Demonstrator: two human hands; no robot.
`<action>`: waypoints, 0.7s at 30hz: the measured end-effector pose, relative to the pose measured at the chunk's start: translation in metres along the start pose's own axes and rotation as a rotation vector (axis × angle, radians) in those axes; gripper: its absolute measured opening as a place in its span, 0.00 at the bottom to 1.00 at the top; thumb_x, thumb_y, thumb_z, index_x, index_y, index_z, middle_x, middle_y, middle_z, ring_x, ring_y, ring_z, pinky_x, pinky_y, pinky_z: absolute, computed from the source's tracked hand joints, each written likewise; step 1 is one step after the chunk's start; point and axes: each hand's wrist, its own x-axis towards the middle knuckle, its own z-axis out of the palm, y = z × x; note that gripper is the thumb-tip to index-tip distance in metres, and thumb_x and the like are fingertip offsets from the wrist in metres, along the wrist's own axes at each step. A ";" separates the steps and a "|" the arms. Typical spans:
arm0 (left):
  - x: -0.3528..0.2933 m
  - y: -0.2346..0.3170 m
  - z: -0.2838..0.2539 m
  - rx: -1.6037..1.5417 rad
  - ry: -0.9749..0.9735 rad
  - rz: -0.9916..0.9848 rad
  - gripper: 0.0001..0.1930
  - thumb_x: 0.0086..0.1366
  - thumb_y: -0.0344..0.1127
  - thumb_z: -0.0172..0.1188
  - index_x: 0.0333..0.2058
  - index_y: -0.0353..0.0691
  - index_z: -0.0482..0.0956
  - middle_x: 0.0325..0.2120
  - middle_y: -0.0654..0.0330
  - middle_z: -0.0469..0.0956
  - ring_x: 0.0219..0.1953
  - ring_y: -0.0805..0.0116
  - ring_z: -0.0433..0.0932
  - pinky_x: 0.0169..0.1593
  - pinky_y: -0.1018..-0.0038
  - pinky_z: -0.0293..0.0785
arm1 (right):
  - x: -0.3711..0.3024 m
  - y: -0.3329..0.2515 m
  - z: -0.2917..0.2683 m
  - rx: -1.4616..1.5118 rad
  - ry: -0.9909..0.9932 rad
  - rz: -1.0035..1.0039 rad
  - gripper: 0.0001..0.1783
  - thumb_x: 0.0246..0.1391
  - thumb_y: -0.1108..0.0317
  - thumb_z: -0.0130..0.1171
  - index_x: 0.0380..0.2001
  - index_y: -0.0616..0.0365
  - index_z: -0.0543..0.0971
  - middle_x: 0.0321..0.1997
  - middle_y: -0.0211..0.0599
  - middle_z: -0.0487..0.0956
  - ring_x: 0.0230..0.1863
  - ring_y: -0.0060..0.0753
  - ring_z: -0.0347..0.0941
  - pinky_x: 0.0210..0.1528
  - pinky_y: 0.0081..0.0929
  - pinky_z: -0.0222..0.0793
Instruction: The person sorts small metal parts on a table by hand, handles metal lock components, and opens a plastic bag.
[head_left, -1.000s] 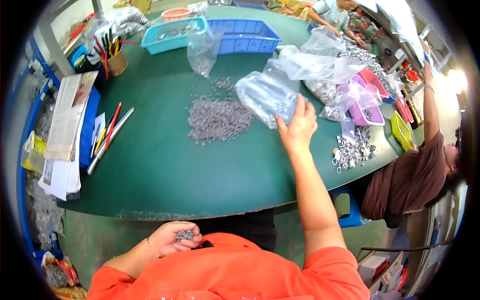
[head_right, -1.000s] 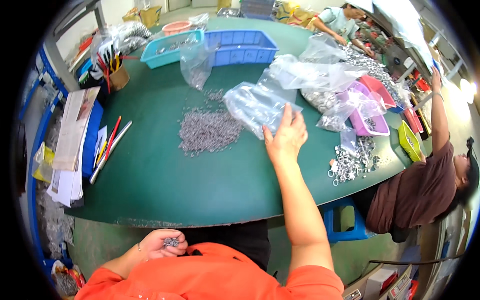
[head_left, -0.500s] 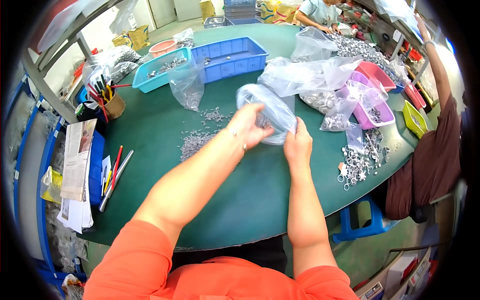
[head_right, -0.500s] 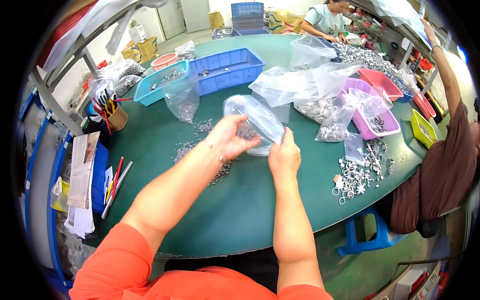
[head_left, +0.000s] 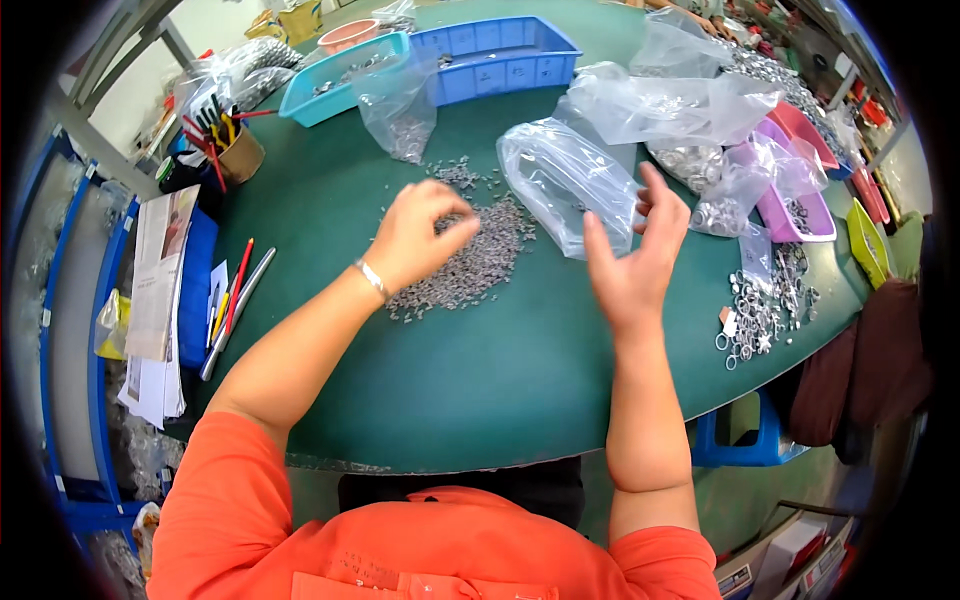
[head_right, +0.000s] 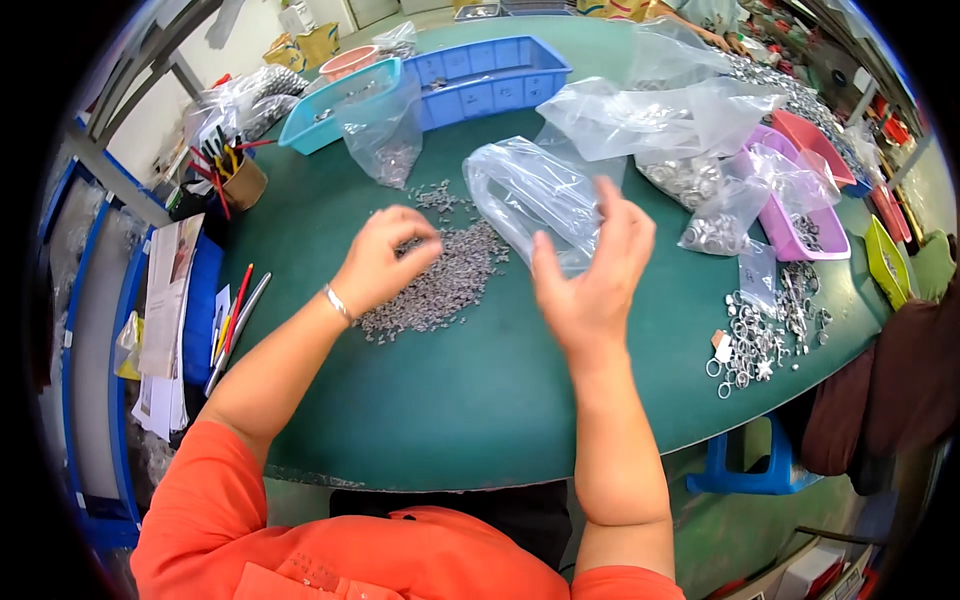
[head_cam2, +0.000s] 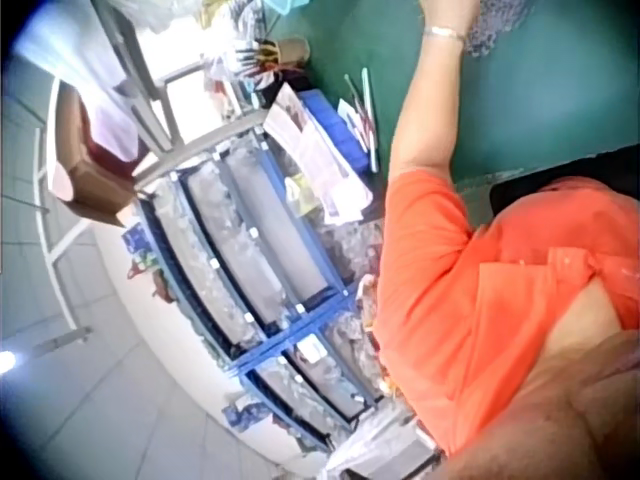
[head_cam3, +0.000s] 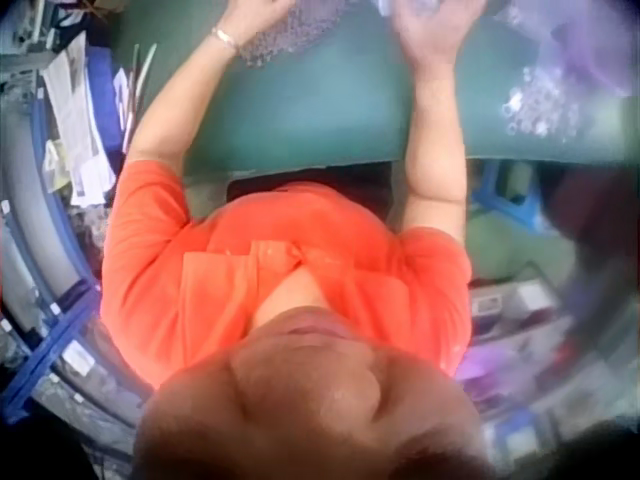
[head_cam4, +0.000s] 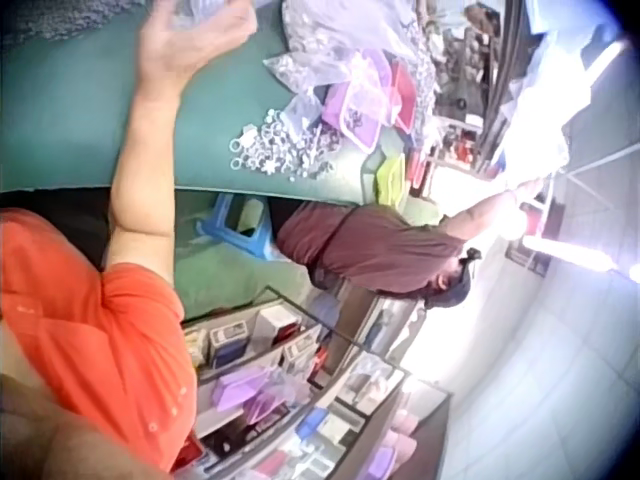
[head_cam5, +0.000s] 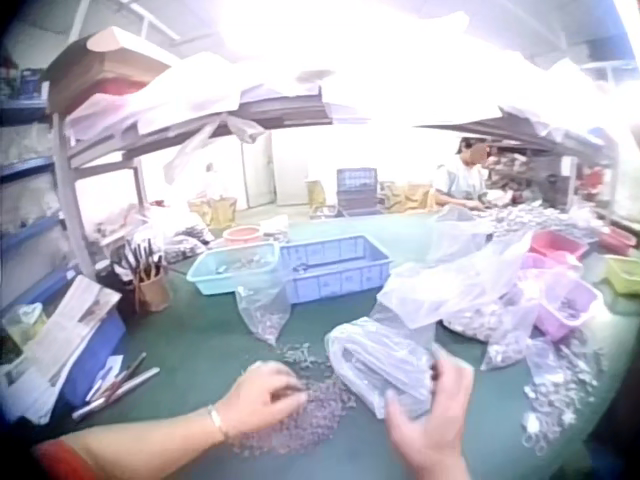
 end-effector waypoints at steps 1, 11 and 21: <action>-0.018 -0.002 -0.001 -0.047 -0.104 -0.071 0.09 0.58 0.37 0.67 0.36 0.42 0.83 0.43 0.56 0.77 0.49 0.53 0.74 0.56 0.62 0.67 | -0.008 -0.014 0.006 0.172 0.032 -0.121 0.32 0.42 0.76 0.67 0.54 0.64 0.72 0.47 0.47 0.72 0.48 0.47 0.71 0.51 0.41 0.68; -0.091 -0.006 -0.010 0.074 -0.033 0.149 0.11 0.52 0.26 0.67 0.36 0.42 0.81 0.44 0.58 0.77 0.50 0.55 0.75 0.54 0.62 0.70 | -0.072 -0.033 0.049 0.081 -0.660 -0.156 0.22 0.49 0.77 0.61 0.50 0.61 0.76 0.54 0.50 0.73 0.55 0.53 0.68 0.58 0.43 0.67; -0.076 -0.011 -0.016 -0.085 0.222 0.087 0.06 0.55 0.24 0.65 0.33 0.36 0.81 0.39 0.54 0.81 0.43 0.54 0.78 0.50 0.64 0.73 | -0.061 0.023 0.062 0.051 -0.421 0.049 0.22 0.52 0.81 0.51 0.53 0.67 0.74 0.59 0.55 0.72 0.62 0.58 0.65 0.66 0.43 0.60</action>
